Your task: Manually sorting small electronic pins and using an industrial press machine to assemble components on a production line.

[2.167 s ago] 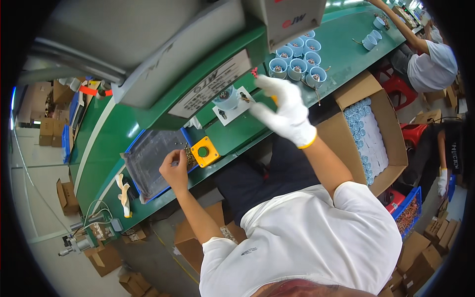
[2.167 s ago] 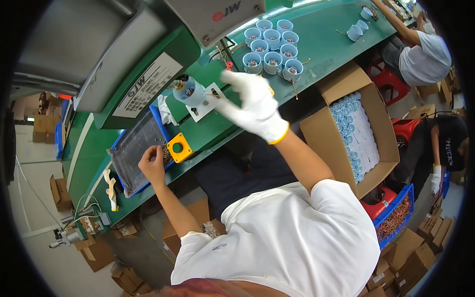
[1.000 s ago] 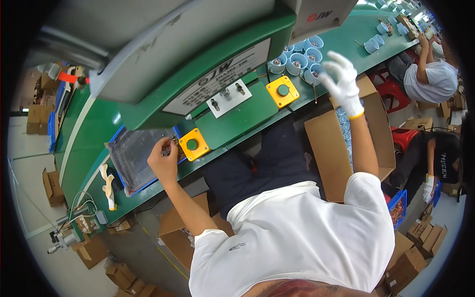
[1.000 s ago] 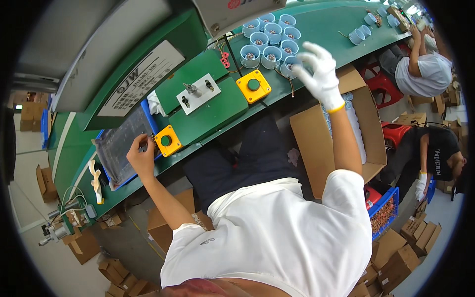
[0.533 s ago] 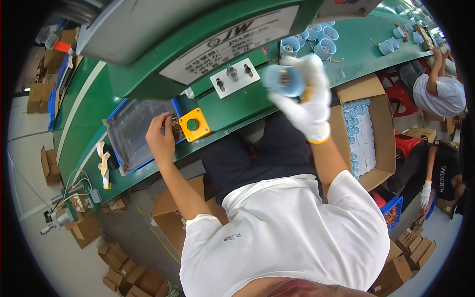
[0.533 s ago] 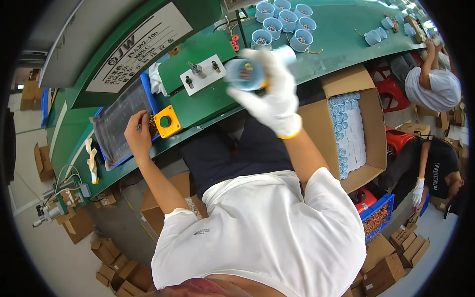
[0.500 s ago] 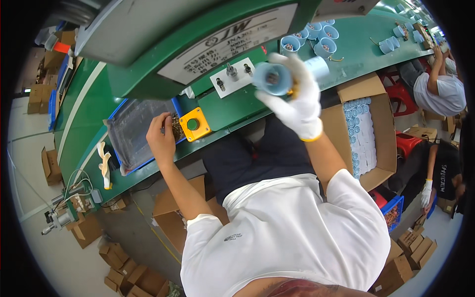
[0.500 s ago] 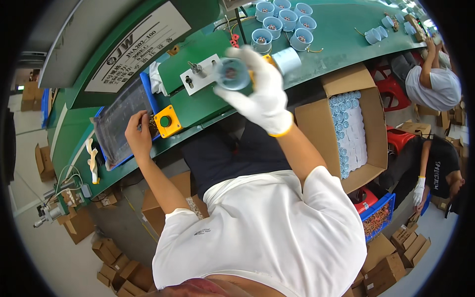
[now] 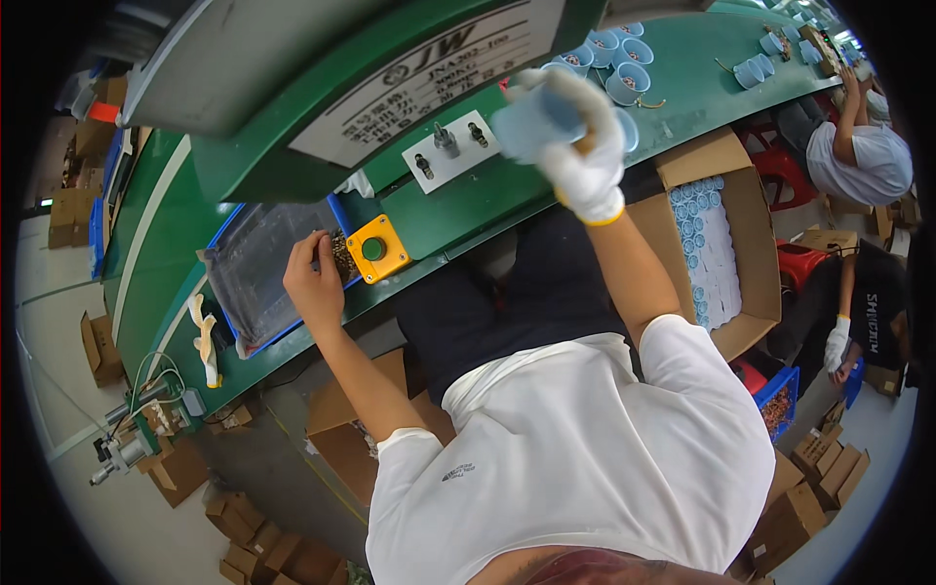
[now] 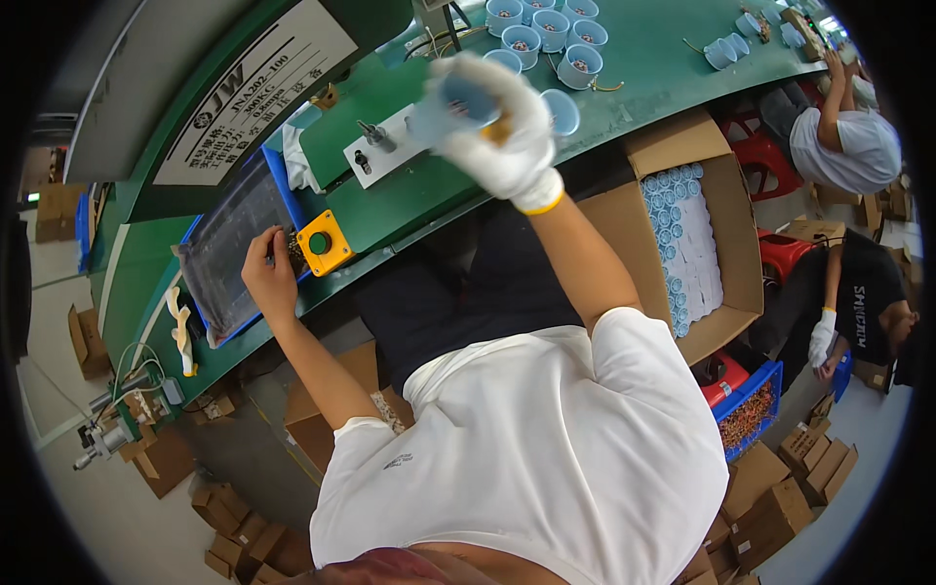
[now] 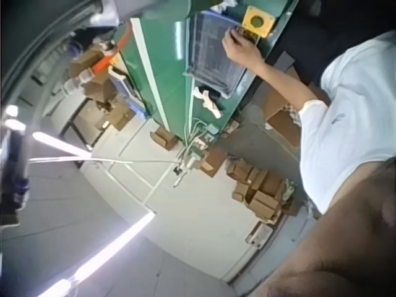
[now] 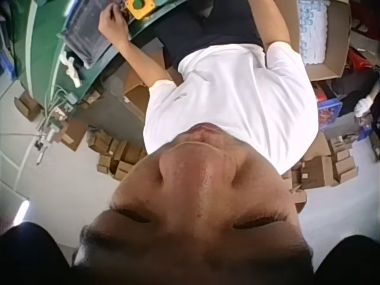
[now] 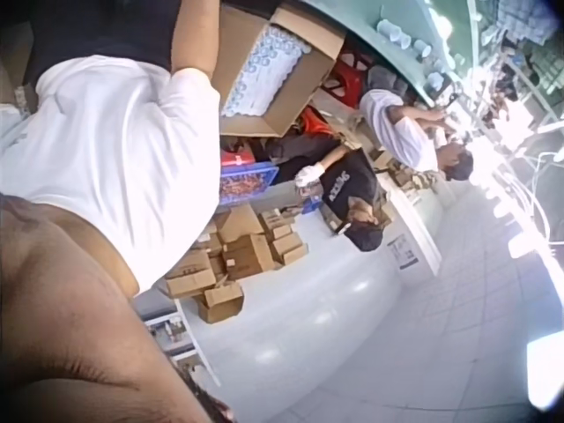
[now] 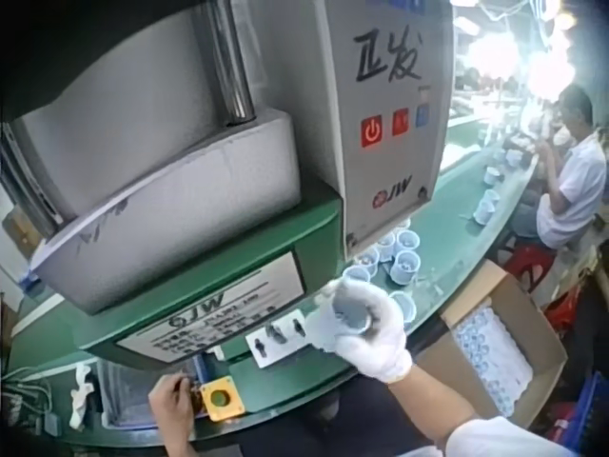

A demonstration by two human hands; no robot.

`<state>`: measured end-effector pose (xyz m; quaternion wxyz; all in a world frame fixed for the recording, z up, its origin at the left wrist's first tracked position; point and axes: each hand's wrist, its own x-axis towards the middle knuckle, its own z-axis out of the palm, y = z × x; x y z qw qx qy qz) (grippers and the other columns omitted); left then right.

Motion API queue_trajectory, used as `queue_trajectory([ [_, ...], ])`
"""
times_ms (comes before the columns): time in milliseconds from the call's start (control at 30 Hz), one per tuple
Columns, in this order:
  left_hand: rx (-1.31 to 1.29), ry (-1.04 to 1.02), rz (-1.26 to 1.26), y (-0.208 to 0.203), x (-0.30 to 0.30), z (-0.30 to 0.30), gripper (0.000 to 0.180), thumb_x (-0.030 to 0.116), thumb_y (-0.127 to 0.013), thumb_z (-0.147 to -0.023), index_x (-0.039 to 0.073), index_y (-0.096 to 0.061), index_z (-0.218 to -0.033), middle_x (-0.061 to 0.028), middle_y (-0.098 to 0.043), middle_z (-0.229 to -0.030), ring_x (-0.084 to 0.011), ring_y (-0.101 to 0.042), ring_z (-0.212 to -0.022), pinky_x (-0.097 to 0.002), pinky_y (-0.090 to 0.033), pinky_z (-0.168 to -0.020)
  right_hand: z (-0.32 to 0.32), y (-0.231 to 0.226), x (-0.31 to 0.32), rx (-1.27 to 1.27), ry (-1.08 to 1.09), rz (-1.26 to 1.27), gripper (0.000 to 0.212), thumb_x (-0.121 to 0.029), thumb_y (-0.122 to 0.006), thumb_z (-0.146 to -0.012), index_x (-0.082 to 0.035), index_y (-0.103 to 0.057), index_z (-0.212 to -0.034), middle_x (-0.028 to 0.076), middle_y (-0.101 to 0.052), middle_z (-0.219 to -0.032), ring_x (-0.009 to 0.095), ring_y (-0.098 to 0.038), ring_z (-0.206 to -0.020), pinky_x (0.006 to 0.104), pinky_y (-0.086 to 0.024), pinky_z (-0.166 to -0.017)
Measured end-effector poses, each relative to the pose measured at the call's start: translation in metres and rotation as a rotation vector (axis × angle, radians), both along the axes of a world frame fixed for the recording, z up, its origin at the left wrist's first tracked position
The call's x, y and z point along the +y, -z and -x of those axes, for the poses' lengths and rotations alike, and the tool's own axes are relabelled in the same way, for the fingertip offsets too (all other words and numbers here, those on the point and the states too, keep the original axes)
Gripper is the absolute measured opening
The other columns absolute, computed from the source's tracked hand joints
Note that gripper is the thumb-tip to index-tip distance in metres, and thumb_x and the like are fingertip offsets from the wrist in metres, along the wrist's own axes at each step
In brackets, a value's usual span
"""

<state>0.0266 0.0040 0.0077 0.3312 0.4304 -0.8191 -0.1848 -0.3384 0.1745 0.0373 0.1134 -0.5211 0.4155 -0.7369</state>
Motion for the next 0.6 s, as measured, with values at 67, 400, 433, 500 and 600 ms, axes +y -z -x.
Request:
queue_trajectory([
  [67,-0.007,0.006,0.007,0.001,-0.002,0.002,0.014,0.010,-0.074,-0.106,-0.002,-0.078,-0.112,-0.0169,-0.079,-0.106,-0.0352,-0.077,-0.096,-0.0395,-0.059,-0.086,0.021,0.011,0.006,-0.302,0.002,0.129,0.072,-0.032,-0.076,-0.099,0.006,-0.051,-0.156,0.027,-0.063,-0.148,0.040,-0.066,-0.131,0.0528,-0.053,-0.116],
  [400,-0.036,-0.014,0.002,-0.005,0.000,0.006,0.013,0.009,-0.074,-0.105,-0.001,-0.077,-0.111,-0.0176,-0.078,-0.106,-0.0366,-0.077,-0.096,-0.0403,-0.059,-0.087,0.122,0.028,0.033,-0.894,-0.688,0.496,0.067,-0.044,-0.074,-0.100,-0.005,-0.052,-0.149,0.015,-0.063,-0.132,0.030,-0.063,-0.106,0.0391,-0.049,-0.097],
  [433,-0.035,-0.015,0.003,-0.004,0.001,0.006,0.013,0.009,-0.074,-0.105,-0.001,-0.077,-0.111,-0.0176,-0.078,-0.106,-0.0366,-0.077,-0.096,-0.0403,-0.059,-0.087,0.124,0.029,0.033,-0.926,-0.740,0.526,0.066,-0.042,-0.075,-0.100,-0.005,-0.052,-0.150,0.015,-0.062,-0.134,0.031,-0.063,-0.107,0.0396,-0.050,-0.097],
  [500,-0.023,0.005,0.036,-0.001,0.000,0.004,0.013,0.010,-0.074,-0.105,-0.001,-0.077,-0.111,-0.0176,-0.078,-0.106,-0.0373,-0.077,-0.096,-0.0406,-0.059,-0.086,0.112,0.008,0.030,-0.857,-0.525,0.504,0.065,-0.040,-0.078,-0.098,-0.006,-0.052,-0.147,0.013,-0.060,-0.131,0.030,-0.061,-0.109,0.0409,-0.049,-0.098],
  [600,-0.030,0.003,0.028,-0.003,0.001,0.005,0.012,0.009,-0.074,-0.105,-0.001,-0.077,-0.110,-0.0175,-0.078,-0.106,-0.0377,-0.077,-0.096,-0.0407,-0.059,-0.086,0.108,-0.013,0.027,-0.744,-0.351,0.498,0.062,-0.037,-0.082,-0.097,-0.007,-0.052,-0.144,0.012,-0.057,-0.130,0.030,-0.059,-0.113,0.0425,-0.049,-0.099],
])
